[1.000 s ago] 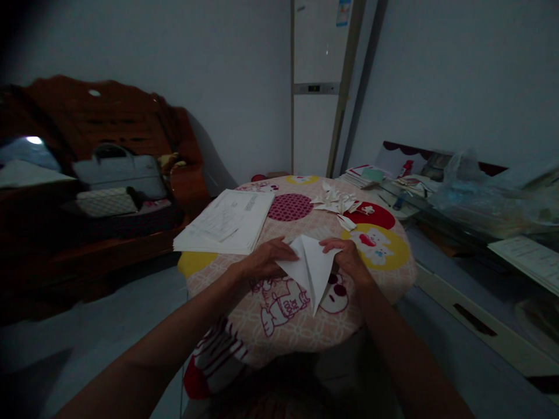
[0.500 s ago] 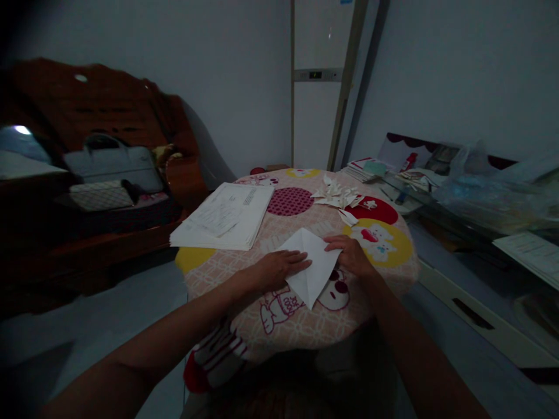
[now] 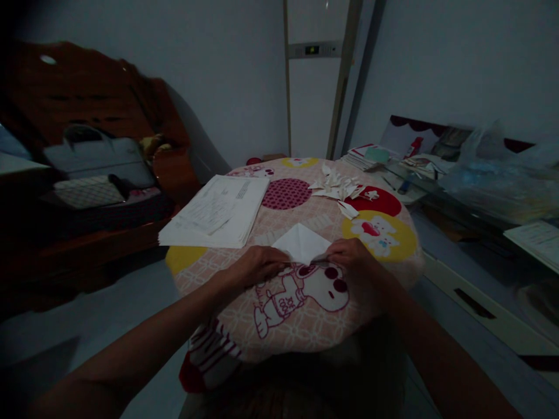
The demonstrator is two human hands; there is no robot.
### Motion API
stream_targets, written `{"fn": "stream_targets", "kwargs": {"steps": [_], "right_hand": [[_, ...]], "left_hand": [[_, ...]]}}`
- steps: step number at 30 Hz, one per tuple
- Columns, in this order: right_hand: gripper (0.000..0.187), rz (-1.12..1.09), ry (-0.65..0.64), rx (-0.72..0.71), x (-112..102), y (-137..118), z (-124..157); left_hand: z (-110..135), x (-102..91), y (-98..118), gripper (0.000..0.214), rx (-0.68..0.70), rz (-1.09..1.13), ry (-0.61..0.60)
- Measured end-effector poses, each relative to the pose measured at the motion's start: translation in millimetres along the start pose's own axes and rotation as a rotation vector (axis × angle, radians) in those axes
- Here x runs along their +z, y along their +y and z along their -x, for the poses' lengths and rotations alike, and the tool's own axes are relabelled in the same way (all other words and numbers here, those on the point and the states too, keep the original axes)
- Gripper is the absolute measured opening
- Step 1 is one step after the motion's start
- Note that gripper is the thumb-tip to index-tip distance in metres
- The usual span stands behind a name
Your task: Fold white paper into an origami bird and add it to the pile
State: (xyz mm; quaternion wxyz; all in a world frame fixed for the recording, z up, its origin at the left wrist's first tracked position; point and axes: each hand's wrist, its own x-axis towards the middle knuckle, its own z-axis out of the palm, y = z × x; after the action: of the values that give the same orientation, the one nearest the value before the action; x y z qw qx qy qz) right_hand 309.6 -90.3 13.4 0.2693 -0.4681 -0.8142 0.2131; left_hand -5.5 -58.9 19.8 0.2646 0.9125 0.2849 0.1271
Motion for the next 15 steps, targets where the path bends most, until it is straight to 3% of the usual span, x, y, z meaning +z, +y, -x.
{"fn": "stream_targets", "kwargs": {"steps": [3,6,10,15], "right_hand": [[0.025,-0.123,0.006,0.229,-4.3,-1.5,-8.0],[0.022,-0.220,0.075,0.353,1.2,2.6,-15.6],[0.023,-0.241,0.156,0.421,11.6,6.0,-24.4],[0.030,-0.046,0.250,0.475,18.1,0.0,-27.0]], "left_hand": [[-0.8,0.2,-0.1,0.031,-0.209,0.197,0.095],[-6.5,3.8,-2.8,0.021,-0.330,0.281,0.253],[-16.5,4.4,-6.3,0.035,-0.430,0.194,0.331],[-23.7,3.8,-9.5,0.051,-0.448,-0.020,0.325]]}}
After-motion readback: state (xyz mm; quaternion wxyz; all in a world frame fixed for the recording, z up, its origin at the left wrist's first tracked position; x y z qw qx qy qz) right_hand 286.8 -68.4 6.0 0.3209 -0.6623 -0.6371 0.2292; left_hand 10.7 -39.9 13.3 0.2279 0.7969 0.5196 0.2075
